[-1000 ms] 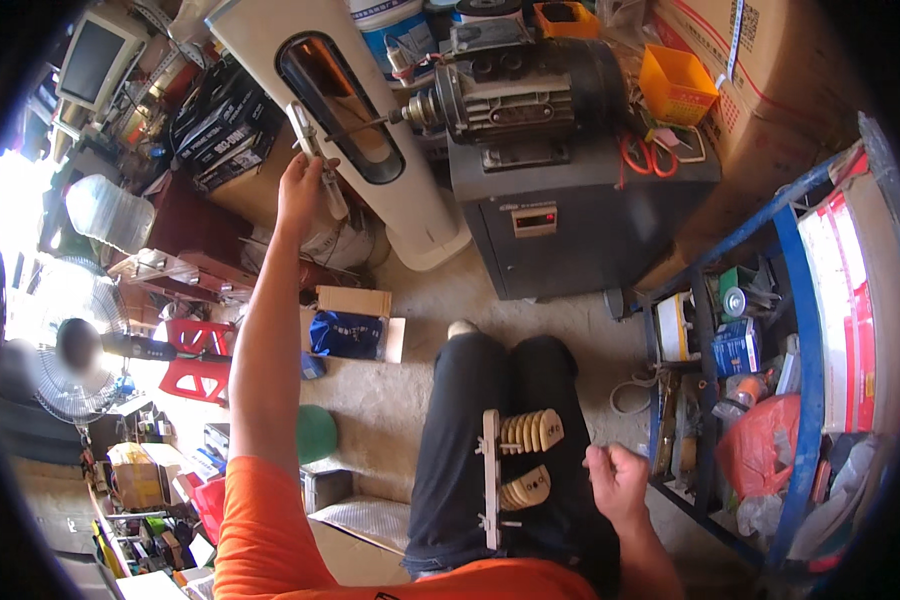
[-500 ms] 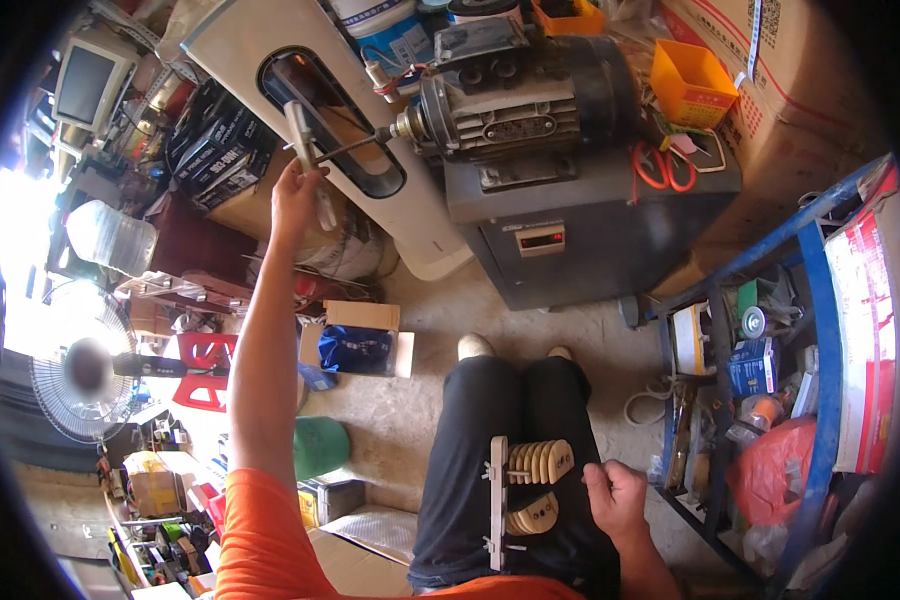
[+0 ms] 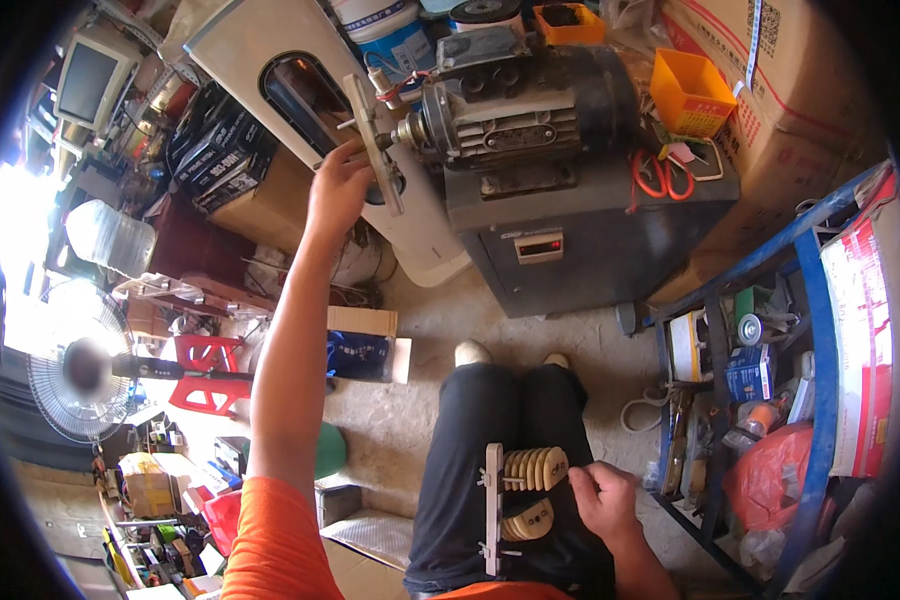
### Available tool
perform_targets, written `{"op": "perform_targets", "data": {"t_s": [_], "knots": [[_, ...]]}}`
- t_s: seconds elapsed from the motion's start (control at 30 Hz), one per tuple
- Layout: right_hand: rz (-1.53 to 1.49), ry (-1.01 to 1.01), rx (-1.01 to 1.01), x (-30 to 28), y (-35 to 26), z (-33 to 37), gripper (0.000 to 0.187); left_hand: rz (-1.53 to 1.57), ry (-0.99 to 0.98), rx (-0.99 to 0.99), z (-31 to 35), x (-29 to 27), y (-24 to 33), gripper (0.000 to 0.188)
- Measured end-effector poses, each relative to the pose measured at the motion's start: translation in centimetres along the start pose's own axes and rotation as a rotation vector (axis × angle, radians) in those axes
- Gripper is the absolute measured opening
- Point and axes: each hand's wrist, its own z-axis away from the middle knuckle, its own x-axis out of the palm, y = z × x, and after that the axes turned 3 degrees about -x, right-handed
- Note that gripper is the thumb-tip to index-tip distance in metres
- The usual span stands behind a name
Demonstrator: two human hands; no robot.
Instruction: The person assembles a wooden component by inserting a metal rod through a stack of circular wooden pieces and securing them with a metal bracket. They then attach the assembled unit to a motor shaft and wrap a string around the wooden stack.
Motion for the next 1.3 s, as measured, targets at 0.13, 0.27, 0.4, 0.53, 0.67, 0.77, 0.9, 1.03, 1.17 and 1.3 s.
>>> {"op": "perform_targets", "data": {"t_s": [0.13, 0.27, 0.4, 0.53, 0.67, 0.77, 0.9, 1.03, 1.17, 1.3], "knots": [[0.028, 0.032, 0.036, -0.8, 1.1, -0.1, 0.028, 0.516, 0.047, -0.353, 0.6, -4.3, -0.8, 0.031], [0.019, 0.001, 0.048, -0.6, 0.8, 0.1, 0.027, 0.728, 0.092, -0.336, -1.4, -6.0, -5.1, 0.021], [0.018, 0.024, -0.013, -0.1, 0.9, 0.1, 0.029, 0.802, 0.104, -0.307, -3.7, -6.5, -7.9, 0.018], [-0.003, 0.016, 0.049, -0.3, 0.7, 0.1, 0.028, 0.781, 0.138, -0.343, -4.1, -5.1, -6.2, 0.02], [-0.016, 0.001, 0.054, -0.4, 0.7, 0.1, 0.027, 0.875, 0.113, -0.311, -4.0, -5.3, -6.6, 0.023], [-0.014, -0.015, 0.07, -0.4, 1.1, 0.1, 0.027, 0.858, 0.026, -0.249, -3.6, -6.0, -6.9, 0.024], [-0.005, 0.017, -0.001, 0.1, 1.2, 0.0, 0.03, 0.761, -0.001, -0.223, -3.5, -5.9, -6.7, 0.027], [-0.008, 0.014, -0.004, 0.1, 1.2, 0.1, 0.03, 0.757, 0.018, -0.218, -3.4, -5.8, -6.5, 0.026], [-0.024, 0.02, 0.028, 0.2, 1.4, 0.3, 0.027, 0.756, -0.019, -0.261, -3.5, -6.1, -6.3, 0.027], [-0.044, 0.01, 0.073, 0.2, 1.2, 0.2, 0.026, 0.71, -0.083, -0.283, -4.3, -6.8, -7.2, 0.028]]}}
